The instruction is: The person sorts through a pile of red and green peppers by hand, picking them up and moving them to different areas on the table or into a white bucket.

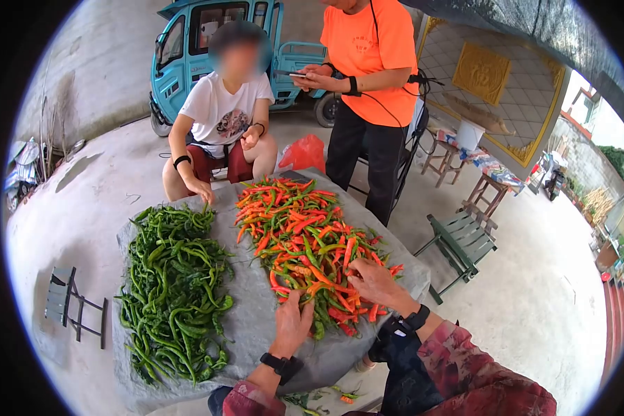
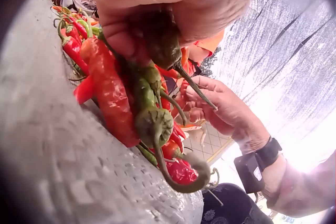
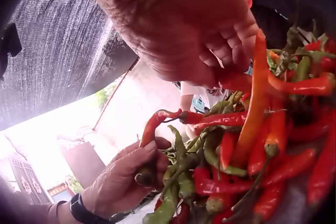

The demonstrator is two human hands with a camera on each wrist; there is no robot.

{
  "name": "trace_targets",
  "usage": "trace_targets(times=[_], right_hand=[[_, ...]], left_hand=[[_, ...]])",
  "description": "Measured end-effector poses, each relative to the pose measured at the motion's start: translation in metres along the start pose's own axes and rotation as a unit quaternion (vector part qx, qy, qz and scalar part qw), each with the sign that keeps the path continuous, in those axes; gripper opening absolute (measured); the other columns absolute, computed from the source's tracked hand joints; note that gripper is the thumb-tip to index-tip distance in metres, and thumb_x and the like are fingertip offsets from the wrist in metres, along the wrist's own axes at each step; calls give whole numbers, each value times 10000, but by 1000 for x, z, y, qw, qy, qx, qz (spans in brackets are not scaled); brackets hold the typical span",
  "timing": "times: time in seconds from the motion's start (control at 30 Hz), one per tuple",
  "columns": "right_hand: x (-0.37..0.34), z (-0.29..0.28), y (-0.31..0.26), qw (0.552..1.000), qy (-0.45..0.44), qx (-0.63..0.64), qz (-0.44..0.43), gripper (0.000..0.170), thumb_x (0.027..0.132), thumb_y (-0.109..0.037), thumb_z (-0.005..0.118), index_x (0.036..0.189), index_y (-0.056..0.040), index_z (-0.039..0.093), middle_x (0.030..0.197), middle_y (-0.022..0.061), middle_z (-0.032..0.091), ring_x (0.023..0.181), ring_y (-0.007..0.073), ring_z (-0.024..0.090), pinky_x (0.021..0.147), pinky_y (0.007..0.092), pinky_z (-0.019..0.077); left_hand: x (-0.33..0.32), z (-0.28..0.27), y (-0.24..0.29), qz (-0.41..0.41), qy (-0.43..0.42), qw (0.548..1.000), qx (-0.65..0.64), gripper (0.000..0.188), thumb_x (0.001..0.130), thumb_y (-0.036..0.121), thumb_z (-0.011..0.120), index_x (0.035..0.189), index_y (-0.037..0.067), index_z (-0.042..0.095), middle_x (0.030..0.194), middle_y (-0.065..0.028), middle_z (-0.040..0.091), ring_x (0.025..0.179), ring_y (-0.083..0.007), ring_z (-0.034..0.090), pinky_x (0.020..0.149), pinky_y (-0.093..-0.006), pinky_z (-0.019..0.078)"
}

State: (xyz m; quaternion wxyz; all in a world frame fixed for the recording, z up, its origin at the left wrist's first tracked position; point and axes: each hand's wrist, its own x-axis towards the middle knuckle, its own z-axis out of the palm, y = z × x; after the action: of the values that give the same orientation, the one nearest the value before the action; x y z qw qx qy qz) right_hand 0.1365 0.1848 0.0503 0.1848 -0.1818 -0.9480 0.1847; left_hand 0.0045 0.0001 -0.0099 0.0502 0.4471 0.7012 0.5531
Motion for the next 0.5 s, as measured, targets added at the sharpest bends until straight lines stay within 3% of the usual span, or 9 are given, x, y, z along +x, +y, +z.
trace_targets(times=[0.07,0.13,0.27,0.37,0.43,0.5], right_hand=[[-1,0,-5,1000,15,3,22,212,867,-139,607,1020,-19,521,924,173,613,848,364,612,729,452,484],[1,4,-6,991,122,41,-28,253,886,-136,601,1086,-12,509,936,180,618,853,364,618,728,444,488],[4,4,-15,987,150,58,-16,268,907,-141,588,1125,-7,507,921,179,618,848,371,620,721,430,493],[7,7,-23,980,181,79,6,266,905,-135,598,1125,-9,517,920,160,627,808,318,633,691,387,497],[8,4,-37,973,201,107,-26,205,913,-88,594,1078,12,524,833,85,576,716,103,556,638,276,467],[6,9,-41,976,170,138,-2,203,912,-89,596,1079,9,533,837,79,579,717,107,560,641,276,470]], left_hand=[[-1,1,-1,17,14,1000,-4,238,874,129,609,1052,-11,536,720,-205,636,664,-385,633,600,-440,483],[-2,0,0,-3,1,1000,-3,247,873,134,610,1059,-8,534,717,-207,634,671,-388,634,606,-441,485],[-2,0,-3,-13,7,1000,-18,242,869,133,615,1050,-10,540,722,-210,637,681,-385,639,609,-438,489],[-2,4,-9,-30,36,997,-53,215,867,131,624,1013,-15,562,712,-197,636,655,-346,645,594,-417,485],[-2,4,-11,-32,51,989,-133,216,886,164,636,978,-23,582,664,-120,625,587,-244,617,572,-360,477],[0,8,-17,-76,39,979,-187,214,901,189,636,963,-11,593,681,-76,620,598,-195,596,579,-326,470]])
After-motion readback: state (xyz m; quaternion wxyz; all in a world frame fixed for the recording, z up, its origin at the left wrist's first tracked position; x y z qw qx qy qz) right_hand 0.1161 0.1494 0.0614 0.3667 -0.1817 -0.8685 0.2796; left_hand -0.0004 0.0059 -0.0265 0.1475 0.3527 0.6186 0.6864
